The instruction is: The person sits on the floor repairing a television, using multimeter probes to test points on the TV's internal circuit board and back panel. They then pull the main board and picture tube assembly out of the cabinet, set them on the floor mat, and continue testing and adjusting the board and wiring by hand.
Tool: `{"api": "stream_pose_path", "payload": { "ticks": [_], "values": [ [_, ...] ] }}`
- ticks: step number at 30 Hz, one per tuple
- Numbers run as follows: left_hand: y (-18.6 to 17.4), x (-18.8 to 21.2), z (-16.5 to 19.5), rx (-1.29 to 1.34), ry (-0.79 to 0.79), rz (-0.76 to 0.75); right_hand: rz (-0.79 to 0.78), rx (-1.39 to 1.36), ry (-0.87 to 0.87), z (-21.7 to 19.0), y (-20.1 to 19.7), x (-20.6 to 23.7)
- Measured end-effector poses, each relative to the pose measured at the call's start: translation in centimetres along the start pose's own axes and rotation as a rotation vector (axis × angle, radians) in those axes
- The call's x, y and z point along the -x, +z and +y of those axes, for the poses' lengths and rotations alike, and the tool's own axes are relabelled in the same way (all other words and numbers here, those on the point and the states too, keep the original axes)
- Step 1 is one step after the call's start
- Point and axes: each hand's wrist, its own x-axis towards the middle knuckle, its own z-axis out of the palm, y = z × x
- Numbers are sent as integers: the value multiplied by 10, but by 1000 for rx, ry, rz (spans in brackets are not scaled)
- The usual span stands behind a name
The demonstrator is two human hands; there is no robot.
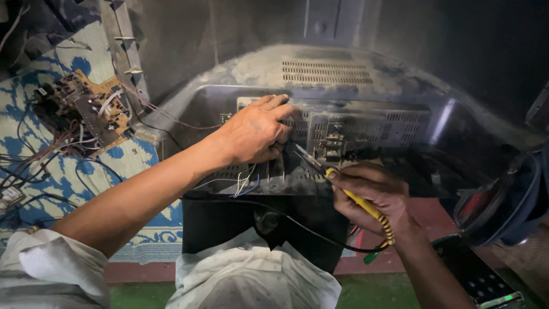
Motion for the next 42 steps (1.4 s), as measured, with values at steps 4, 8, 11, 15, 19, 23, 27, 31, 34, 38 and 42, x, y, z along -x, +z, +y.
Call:
{"api": "stream_pose_path", "payload": {
  "ticks": [4, 8, 11, 15, 19, 23, 27, 31, 34, 38, 42],
  "values": [
    [6, 2, -3, 0, -18, -22, 15, 31, -10, 5, 3, 2],
    [14, 23, -1, -2, -32, -43, -29, 31, 9, -3, 24, 12],
    [13, 29, -2, -22, -56, -77, 24, 68, -16, -10, 28, 12],
    [-15, 22, -9, 24, -61, -87, 20, 46, -43, -21, 13, -12],
    [-37, 18, -8, 33, -52, -77, 8, 41, -51, -32, 8, -30],
    [-42, 12, -9, 30, -30, -76, 7, 33, -43, -31, 4, -34],
    [-43, 8, -15, 9, -53, -86, 23, 33, -32, -25, 4, -35],
    [-44, 3, -20, 9, -28, -73, -12, 1, -22, -20, 3, -40],
    [-33, 3, -19, 70, -9, -40, -37, -25, -34, -15, 2, -34],
    [-26, -1, -20, 45, -22, -69, -8, 16, -41, -11, -2, -33],
    [-33, -9, -20, 44, -28, -65, -29, 25, -30, -12, -6, -41]
  ]
}}
